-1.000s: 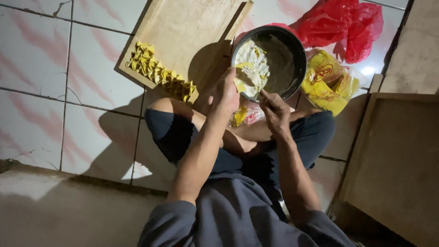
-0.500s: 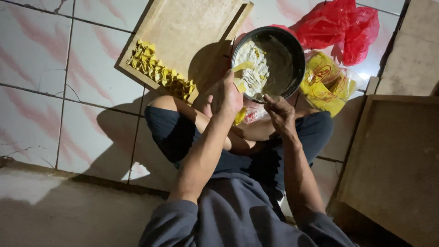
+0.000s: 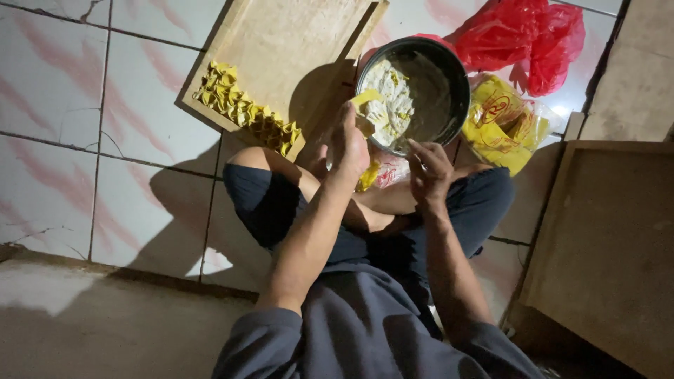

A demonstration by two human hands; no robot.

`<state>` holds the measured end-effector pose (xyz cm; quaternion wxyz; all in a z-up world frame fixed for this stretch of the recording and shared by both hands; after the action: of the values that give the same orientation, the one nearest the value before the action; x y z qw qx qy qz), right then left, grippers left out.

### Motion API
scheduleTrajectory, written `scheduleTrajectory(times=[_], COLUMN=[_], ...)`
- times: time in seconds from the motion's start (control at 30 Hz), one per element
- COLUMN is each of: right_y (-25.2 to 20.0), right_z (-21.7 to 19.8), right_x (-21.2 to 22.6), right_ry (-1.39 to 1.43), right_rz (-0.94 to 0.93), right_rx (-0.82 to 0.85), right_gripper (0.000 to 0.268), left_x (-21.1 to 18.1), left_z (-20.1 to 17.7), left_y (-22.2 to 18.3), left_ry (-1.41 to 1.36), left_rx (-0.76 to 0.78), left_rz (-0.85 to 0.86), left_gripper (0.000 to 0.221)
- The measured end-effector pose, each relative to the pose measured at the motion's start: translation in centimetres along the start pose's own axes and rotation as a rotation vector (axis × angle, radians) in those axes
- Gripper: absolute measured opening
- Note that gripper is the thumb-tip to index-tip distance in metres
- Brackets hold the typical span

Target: Assembling small pastries by placing filling onto dough squares and arranging them on a wooden board.

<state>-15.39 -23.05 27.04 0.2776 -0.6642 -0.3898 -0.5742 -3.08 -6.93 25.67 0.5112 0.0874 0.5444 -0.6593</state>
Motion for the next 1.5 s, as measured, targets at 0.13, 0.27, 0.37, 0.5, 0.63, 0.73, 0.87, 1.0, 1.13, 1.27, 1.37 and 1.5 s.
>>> scheduleTrajectory(times=[0.13,0.27,0.37,0.5,0.63,0.73,0.87,1.0,1.13,1.27,1.37,1.5], right_y=[-0.6,-1.5,-1.5,-1.4,0.2,1.7,4.5,7.4,7.4,7.9,8.2,7.1], right_z=[1.5,1.2,-0.3,-2.7,-3.1,-2.1,0.4,3.3,5.6,7.4,7.5,5.7], right_x=[0.1,-0.9,-0.8,-2.2,-2.5,-3.6,-6.6,-14.2,-21.6,-21.9,-26.6,-11.7], right_ry=[-0.316,-0.395,-0.385,-0.501,-0.516,-0.560,-0.829,-0.891,-0.894,-0.818,-0.666,-0.294], right_rz=[-0.229,-0.187,-0.118,-0.006,0.143,0.200,0.227,0.305,0.520,0.617,0.512,0.759], right_rx=[-0.097,-0.036,0.007,0.009,0.029,0.100,0.156,0.154,0.181,0.222,0.260,0.202], right_gripper=[0.025,0.020,0.022,0.014,0.025,0.030,0.019,0.020,0.024,0.028,0.023,0.032], left_x=[1.6,-0.7,1.0,1.0,3.6,3.6,1.6,3.1,4.7,5.7,5.5,5.9], left_z=[-1.9,-2.6,-1.6,0.2,-1.3,-3.4,-4.4,-5.4,-6.4,-6.8,-6.7,-6.3], left_y=[2.0,-0.6,3.2,1.4,6.2,9.2,9.6,10.3,11.1,12.0,12.2,12.3], left_ry=[0.645,0.823,0.782,0.048,-0.079,-0.093,-0.041,-0.063,-0.053,-0.042,-0.050,-0.069], left_rx=[0.051,0.025,0.068,-0.001,0.176,0.186,0.204,0.161,0.117,0.109,0.101,0.105], left_rz=[0.096,0.104,0.101,0.040,-0.041,-0.035,-0.003,-0.028,-0.069,-0.093,-0.087,-0.090], left_gripper=[0.040,0.043,0.044,0.060,0.074,0.068,0.064,0.067,0.062,0.064,0.064,0.065])
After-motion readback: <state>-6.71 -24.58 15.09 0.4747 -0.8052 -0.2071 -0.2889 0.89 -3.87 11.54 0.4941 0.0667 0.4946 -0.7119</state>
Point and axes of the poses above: each hand's wrist, its own y-axis towards the middle knuckle, its own z-axis out of the palm, x = y × z, the point moved 7 cm from there along y, towards the middle knuckle, and after that the axes turned 12 degrees about z, right-handed, at the moved point
